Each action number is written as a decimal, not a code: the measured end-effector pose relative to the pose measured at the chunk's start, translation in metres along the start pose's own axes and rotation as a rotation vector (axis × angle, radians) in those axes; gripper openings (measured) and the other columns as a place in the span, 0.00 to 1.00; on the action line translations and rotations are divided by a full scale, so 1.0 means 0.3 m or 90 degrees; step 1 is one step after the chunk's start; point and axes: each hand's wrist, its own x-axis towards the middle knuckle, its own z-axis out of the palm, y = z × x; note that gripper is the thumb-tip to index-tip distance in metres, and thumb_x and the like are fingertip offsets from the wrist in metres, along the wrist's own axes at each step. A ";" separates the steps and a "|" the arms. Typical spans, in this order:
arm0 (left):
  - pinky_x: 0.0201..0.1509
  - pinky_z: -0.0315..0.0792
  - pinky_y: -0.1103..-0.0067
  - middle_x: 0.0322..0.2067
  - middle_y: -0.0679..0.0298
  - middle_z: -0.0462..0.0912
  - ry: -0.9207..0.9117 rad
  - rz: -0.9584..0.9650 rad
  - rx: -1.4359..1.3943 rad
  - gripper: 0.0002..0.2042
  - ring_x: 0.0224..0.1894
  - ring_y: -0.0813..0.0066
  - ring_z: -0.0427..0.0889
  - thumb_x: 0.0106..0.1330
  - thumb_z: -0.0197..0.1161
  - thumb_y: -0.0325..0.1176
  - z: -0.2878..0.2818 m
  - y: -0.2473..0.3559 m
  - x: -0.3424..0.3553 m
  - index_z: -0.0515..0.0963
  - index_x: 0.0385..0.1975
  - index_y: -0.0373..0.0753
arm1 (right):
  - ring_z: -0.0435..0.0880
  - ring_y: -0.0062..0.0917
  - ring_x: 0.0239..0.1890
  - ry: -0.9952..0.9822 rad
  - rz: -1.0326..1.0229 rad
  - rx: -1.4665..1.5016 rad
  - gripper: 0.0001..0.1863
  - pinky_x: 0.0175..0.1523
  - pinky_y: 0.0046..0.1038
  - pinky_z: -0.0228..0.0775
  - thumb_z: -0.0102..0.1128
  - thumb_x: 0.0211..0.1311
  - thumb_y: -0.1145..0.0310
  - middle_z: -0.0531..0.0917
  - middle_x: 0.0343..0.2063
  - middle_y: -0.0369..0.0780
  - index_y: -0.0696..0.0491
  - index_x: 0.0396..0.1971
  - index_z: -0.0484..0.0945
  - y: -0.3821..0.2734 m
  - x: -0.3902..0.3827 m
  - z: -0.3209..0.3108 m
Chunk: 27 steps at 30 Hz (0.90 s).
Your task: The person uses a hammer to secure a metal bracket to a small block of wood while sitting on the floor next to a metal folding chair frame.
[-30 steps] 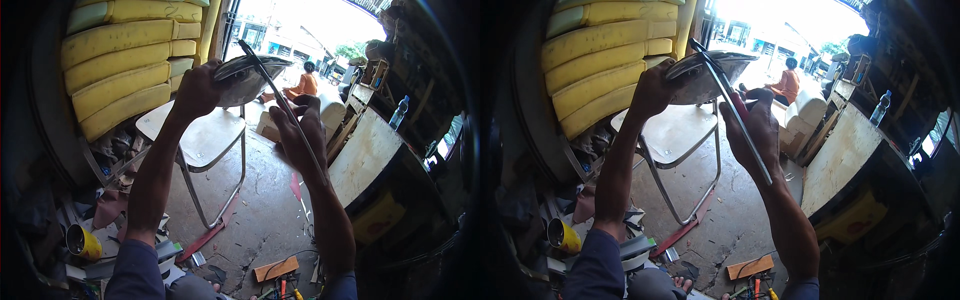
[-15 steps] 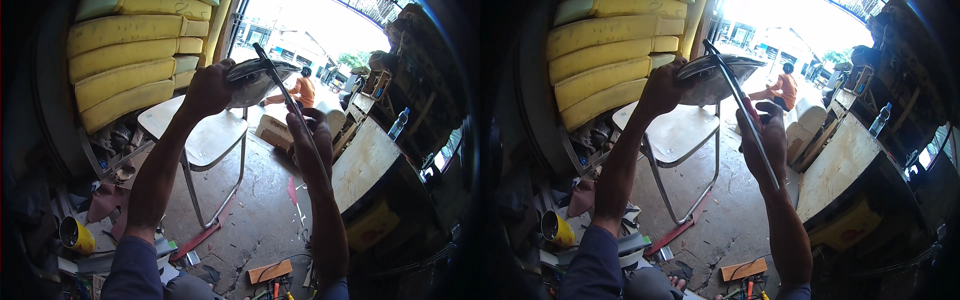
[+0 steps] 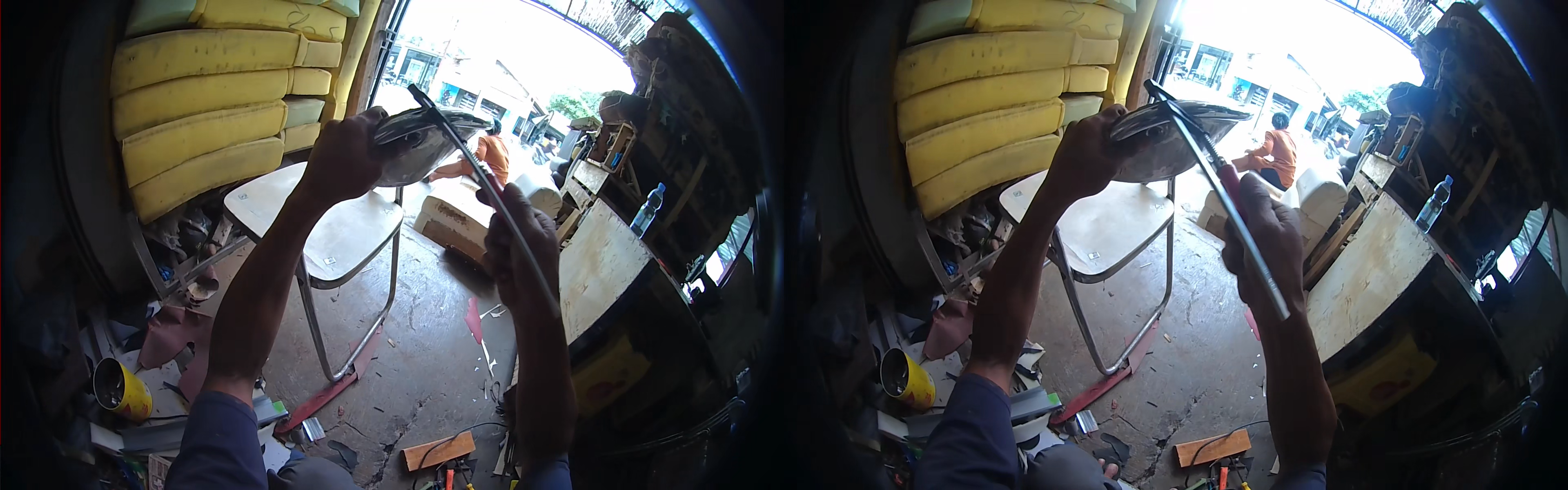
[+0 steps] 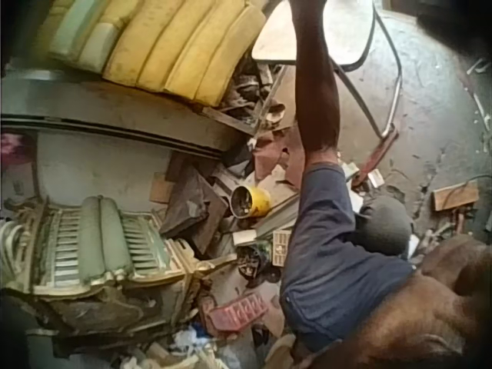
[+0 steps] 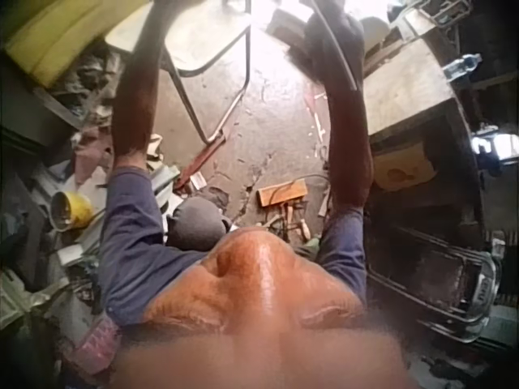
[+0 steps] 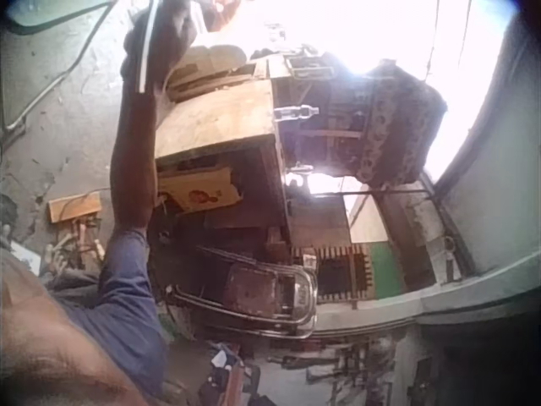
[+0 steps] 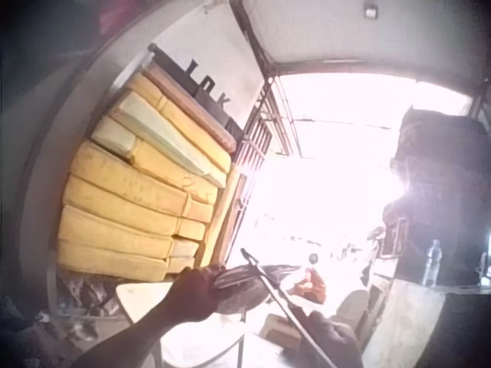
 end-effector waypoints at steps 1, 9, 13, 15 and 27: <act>0.38 0.80 0.67 0.28 0.52 0.87 0.005 0.003 -0.003 0.19 0.32 0.57 0.89 0.65 0.69 0.50 0.003 -0.002 0.001 0.81 0.36 0.36 | 0.54 0.08 0.10 -0.021 0.009 0.016 0.23 0.12 0.17 0.44 0.53 0.76 0.51 0.61 0.14 0.24 0.59 0.43 0.79 -0.001 -0.007 0.006; 0.46 0.78 0.69 0.34 0.60 0.86 -0.027 -0.010 -0.354 0.20 0.39 0.68 0.86 0.70 0.64 0.50 0.006 0.025 0.014 0.80 0.46 0.37 | 0.60 0.13 0.08 -0.031 0.076 0.106 0.17 0.11 0.19 0.51 0.51 0.76 0.52 0.66 0.13 0.29 0.51 0.34 0.73 0.050 0.032 -0.005; 0.47 0.80 0.77 0.38 0.61 0.86 -0.126 -0.059 -0.397 0.18 0.39 0.74 0.86 0.76 0.58 0.41 -0.017 0.020 0.134 0.78 0.54 0.31 | 0.60 0.13 0.07 -0.040 0.094 0.112 0.18 0.10 0.19 0.50 0.48 0.78 0.54 0.67 0.12 0.30 0.55 0.40 0.74 0.029 0.009 0.012; 0.42 0.80 0.82 0.37 0.61 0.87 -0.090 -0.098 -0.308 0.16 0.36 0.80 0.86 0.76 0.58 0.38 -0.024 0.039 0.185 0.81 0.51 0.31 | 0.61 0.13 0.07 -0.092 0.106 0.128 0.19 0.10 0.19 0.50 0.49 0.78 0.54 0.68 0.12 0.30 0.57 0.44 0.76 0.034 0.015 0.004; 0.29 0.74 0.84 0.24 0.67 0.88 0.090 -0.094 -0.285 0.14 0.26 0.86 0.84 0.67 0.70 0.44 0.036 0.053 0.184 0.89 0.40 0.39 | 0.86 0.35 0.42 -0.096 -0.545 -0.461 0.26 0.45 0.35 0.78 0.67 0.65 0.60 0.84 0.40 0.46 0.49 0.62 0.73 0.018 0.171 0.038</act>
